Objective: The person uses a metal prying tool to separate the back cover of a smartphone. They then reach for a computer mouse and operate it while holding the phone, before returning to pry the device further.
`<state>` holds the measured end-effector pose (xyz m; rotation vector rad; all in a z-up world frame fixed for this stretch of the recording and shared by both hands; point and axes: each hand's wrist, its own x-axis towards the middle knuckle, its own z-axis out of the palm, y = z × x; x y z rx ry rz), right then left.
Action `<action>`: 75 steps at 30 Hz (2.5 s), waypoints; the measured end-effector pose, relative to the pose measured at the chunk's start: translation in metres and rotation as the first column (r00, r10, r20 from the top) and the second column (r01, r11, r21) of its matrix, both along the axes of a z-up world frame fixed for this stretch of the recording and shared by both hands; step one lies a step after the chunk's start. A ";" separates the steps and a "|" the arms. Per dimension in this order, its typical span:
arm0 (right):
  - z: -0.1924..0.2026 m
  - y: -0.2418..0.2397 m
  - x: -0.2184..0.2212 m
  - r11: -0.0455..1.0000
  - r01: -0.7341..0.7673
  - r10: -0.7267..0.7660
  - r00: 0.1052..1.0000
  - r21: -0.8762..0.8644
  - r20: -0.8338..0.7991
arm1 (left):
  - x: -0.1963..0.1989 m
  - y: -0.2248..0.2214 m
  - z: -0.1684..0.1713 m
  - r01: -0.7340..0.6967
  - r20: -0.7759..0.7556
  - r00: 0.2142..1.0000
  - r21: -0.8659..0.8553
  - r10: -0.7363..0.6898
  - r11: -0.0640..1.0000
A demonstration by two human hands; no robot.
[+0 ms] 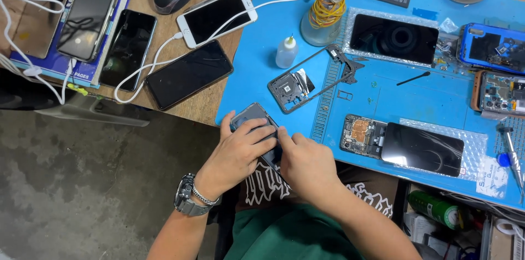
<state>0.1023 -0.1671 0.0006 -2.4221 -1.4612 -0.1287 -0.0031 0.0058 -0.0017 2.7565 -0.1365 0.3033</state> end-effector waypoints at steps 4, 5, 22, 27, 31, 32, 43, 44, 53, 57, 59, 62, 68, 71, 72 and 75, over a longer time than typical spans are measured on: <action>-0.008 0.010 0.001 1.000 0.010 -0.010 0.998 0.001 0.059 | 0.003 0.001 0.006 0.006 -0.002 1.000 0.010 -0.006 1.000; -0.012 0.012 0.004 1.000 0.013 -0.013 0.998 0.002 0.058 | 0.003 0.002 0.007 0.008 -0.003 1.000 0.011 -0.008 1.000; 0.006 -0.007 -0.005 0.999 0.019 -0.020 1.000 -0.035 -0.004 | 0.005 0.003 0.010 0.027 -0.024 0.999 0.026 -0.027 0.999; 0.009 -0.001 -0.007 0.998 0.047 -0.045 0.997 -0.033 0.060 | 0.006 0.003 0.008 0.034 -0.033 0.999 0.035 -0.032 0.999; 0.009 0.000 -0.009 0.997 0.049 -0.046 0.997 -0.058 0.056 | 0.007 0.004 0.014 0.042 -0.044 0.998 0.034 -0.040 0.999; 0.009 0.000 -0.009 0.997 0.050 -0.047 0.997 -0.060 0.056 | 0.007 0.004 0.013 0.042 -0.045 0.998 0.031 -0.041 0.999; -0.006 0.012 -0.003 0.997 0.072 -0.070 0.995 -0.019 0.068 | 0.007 0.005 0.014 0.049 -0.038 0.998 0.041 -0.048 0.998; -0.004 0.010 -0.003 0.997 0.072 -0.071 0.995 -0.016 0.071 | 0.007 0.005 0.014 0.050 -0.036 0.998 0.044 -0.049 0.998; 0.001 0.003 -0.003 0.995 0.091 -0.089 0.995 -0.039 0.040 | 0.007 0.006 0.014 0.058 -0.042 0.998 0.025 -0.057 0.998; -0.008 0.008 0.002 0.998 0.064 -0.064 0.996 0.007 0.058 | 0.008 0.005 0.015 0.057 -0.034 0.998 0.054 -0.055 0.997; -0.004 0.008 0.002 0.998 0.056 -0.058 0.996 0.026 0.064 | 0.007 0.006 0.013 0.049 -0.030 0.998 0.063 -0.047 0.997; -0.002 0.006 0.000 0.999 0.037 -0.036 0.999 -0.027 0.034 | 0.004 0.006 0.005 0.050 -0.003 0.999 0.010 -0.050 0.999; -0.022 0.023 0.017 0.999 0.019 -0.018 0.999 0.034 -0.033 | 0.002 0.010 0.002 0.058 0.018 0.998 0.021 -0.058 0.998; -0.023 0.022 0.022 0.993 0.003 0.002 0.999 0.121 -0.039 | 0.004 0.010 0.006 0.066 0.040 0.997 0.009 -0.066 0.998; -0.013 0.019 0.020 0.991 0.023 -0.021 1.000 0.131 -0.014 | 0.005 0.010 0.009 0.073 0.042 0.996 0.013 -0.073 0.997; 0.008 0.011 0.009 0.997 0.017 -0.016 1.000 0.079 -0.011 | 0.002 0.010 0.010 0.059 0.026 0.998 -0.002 -0.059 0.998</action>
